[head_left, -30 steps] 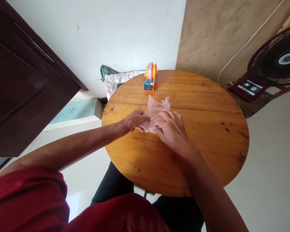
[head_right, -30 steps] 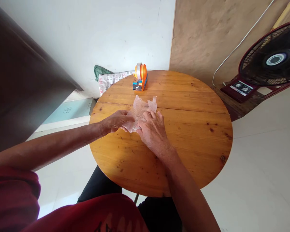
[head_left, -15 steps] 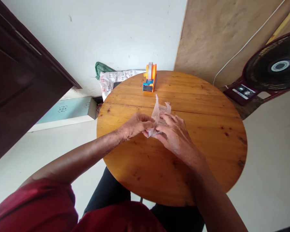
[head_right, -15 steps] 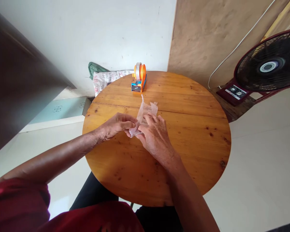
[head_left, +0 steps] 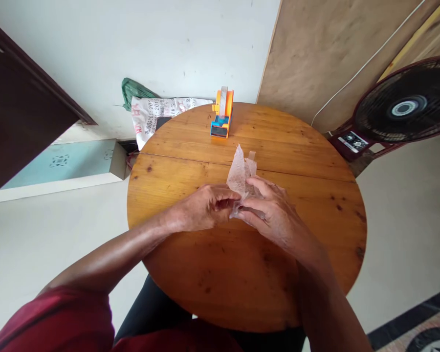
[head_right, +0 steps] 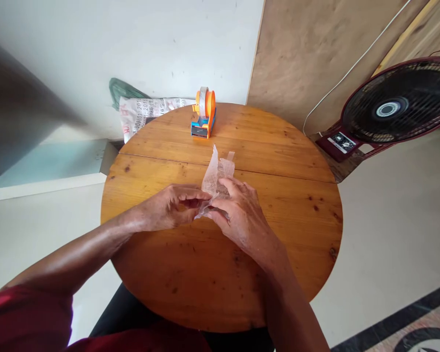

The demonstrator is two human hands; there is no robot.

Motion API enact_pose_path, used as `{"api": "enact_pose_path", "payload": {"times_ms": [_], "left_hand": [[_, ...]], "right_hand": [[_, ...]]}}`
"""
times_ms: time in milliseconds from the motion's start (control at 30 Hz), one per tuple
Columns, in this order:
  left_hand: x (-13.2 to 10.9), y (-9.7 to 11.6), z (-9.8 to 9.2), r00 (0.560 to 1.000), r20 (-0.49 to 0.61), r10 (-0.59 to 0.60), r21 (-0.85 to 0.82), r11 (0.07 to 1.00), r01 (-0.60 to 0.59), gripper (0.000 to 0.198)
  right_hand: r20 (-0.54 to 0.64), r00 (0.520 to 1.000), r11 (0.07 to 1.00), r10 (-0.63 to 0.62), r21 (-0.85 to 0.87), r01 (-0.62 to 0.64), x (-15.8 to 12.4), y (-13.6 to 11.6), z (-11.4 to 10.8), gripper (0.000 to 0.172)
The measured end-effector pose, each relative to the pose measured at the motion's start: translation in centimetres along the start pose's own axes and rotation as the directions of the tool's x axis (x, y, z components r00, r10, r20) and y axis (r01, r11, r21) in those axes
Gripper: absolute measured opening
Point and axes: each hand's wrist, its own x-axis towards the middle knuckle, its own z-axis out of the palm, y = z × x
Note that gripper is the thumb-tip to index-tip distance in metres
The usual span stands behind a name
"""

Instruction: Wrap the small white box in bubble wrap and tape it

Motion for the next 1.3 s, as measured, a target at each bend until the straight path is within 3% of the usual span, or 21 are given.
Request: {"api": "enact_pose_path", "payload": {"times_ms": [200, 333, 467, 700, 767, 900, 1033, 1167, 1300], "left_hand": [[0.2, -1.6, 1.1, 0.981, -0.036, 0.191, 0.207, 0.962, -0.180, 0.020], [0.1, -2.1, 1.7, 0.964, -0.066, 0.256, 0.331, 0.917, -0.220, 0.022], [-0.2, -2.4, 2.2, 0.947, -0.057, 0.317, 0.482, 0.839, -0.252, 0.027], [0.1, -3.3, 2.3, 0.872, -0.136, 0.471, 0.599, 0.740, -0.306, 0.023], [0.3, -3.3, 2.2, 0.873, -0.141, 0.467, 0.572, 0.758, -0.313, 0.022], [0.7, -3.3, 2.2, 0.928, -0.066, 0.365, 0.485, 0.825, -0.290, 0.022], [0.9, -3.6, 2.3, 0.943, -0.018, 0.333, 0.449, 0.845, -0.290, 0.024], [0.8, -3.9, 2.4, 0.947, -0.010, 0.321, 0.471, 0.837, -0.279, 0.025], [0.8, -3.9, 2.4, 0.939, -0.018, 0.344, 0.495, 0.819, -0.290, 0.025]], "right_hand": [[-0.017, 0.999, 0.999, -0.030, -0.016, 0.030, 0.3, 0.1, 0.0, 0.016], [-0.031, 0.998, 0.998, 0.050, -0.025, -0.051, 0.4, 0.0, -0.2, 0.013], [-0.048, 0.988, 0.984, 0.149, -0.094, -0.153, 0.3, 0.4, -0.5, 0.023], [0.007, 0.965, 0.946, 0.262, -0.199, -0.255, 0.4, 0.9, -0.1, 0.031], [0.039, 0.956, 0.936, 0.290, -0.222, -0.274, 0.6, 0.8, -0.2, 0.029], [0.075, 0.918, 0.898, 0.390, -0.251, -0.361, 1.0, 0.8, -0.5, 0.028], [0.042, 0.899, 0.877, 0.436, -0.243, -0.414, 1.1, 1.1, -0.6, 0.027], [0.037, 0.894, 0.894, 0.446, -0.073, -0.443, 0.8, 1.2, -1.3, 0.026], [0.105, 0.905, 0.894, 0.411, 0.149, -0.423, 0.1, 1.2, -2.3, 0.021]]}}
